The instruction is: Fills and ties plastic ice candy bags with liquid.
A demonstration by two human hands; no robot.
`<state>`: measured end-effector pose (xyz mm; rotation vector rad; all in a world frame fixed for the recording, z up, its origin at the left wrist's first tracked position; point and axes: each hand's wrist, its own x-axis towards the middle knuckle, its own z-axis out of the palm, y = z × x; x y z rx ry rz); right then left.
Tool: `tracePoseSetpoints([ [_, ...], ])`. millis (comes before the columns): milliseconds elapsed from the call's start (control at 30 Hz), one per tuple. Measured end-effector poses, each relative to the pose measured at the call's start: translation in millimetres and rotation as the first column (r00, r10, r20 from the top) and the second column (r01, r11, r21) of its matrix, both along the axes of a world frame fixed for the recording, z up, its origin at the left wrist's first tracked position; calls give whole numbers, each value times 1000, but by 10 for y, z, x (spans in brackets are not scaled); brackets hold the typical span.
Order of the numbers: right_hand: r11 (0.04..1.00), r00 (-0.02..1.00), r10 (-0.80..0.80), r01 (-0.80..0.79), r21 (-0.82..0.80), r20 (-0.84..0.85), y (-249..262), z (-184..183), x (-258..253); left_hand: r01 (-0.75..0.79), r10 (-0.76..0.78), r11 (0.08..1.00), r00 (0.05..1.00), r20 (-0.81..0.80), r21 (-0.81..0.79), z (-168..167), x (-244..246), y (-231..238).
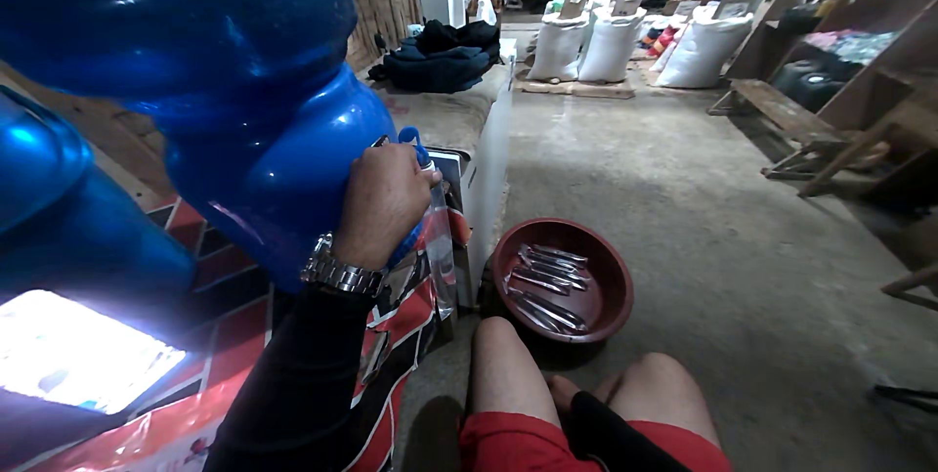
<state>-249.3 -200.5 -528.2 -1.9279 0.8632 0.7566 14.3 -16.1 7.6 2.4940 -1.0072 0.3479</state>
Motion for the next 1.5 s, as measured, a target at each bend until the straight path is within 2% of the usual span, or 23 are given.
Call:
tracePoseSetpoints([
  [100, 997, 996, 54, -58, -57, -71, 32, 370, -4, -20, 20, 1000, 1000, -12, 22, 24, 6, -26],
  [233, 999, 996, -2, -2, -46, -92, 197, 607, 63, -20, 20, 1000, 1000, -4, 24, 19, 11, -31],
  [300, 997, 999, 26, -28, -74, -18, 111, 263, -6, -8, 8, 1000, 1000, 15, 11, -8, 5, -7],
  [433, 998, 999, 31, -33, -44, -33, 47, 94, -49, 32, -31, 999, 999, 40, -41, -67, -20, 47],
  [500, 996, 997, 55, -51, -73, 49, -30, -128, -89, 30, -28, 999, 999, 41, -37, -67, -20, 45],
  [600, 1000, 999, -25, 24, -15, -39, 69, 254, 12, 19, -19, 1000, 1000, 18, -23, -29, -11, 14],
  [667, 999, 999, -31, 31, -30, -7, 21, 23, 1, -12, 12, 1000, 1000, -2, 15, 16, -2, -17],
  [800, 1000, 1000, -5, 6, -26, 23, -109, -388, -38, 26, -25, 999, 999, 38, -27, -55, -17, 34],
  [933, 999, 999, -26, 26, -40, 23, -73, -302, -36, 26, -25, 999, 999, 34, -33, -60, -17, 40],
  [1033, 997, 1000, 14, -15, -74, -11, -83, -102, -59, 38, -36, 998, 999, 30, -40, -63, -7, 43],
  [1100, 997, 1000, 25, -26, -73, -11, -92, -105, -57, 39, -38, 998, 999, 25, -44, -62, -4, 45],
  [1233, 999, 999, -36, 36, -27, 4, 22, -4, -38, 36, -35, 998, 999, 26, -47, -57, -9, 51],
  [1333, 999, 1000, 8, -7, -50, 23, -112, -388, -69, 35, -34, 998, 999, 31, -44, -59, 2, 44],
  [1500, 999, 999, -38, 38, -19, 30, -128, -425, -59, -8, 8, 1000, 1000, -6, 10, 11, 27, -9],
])
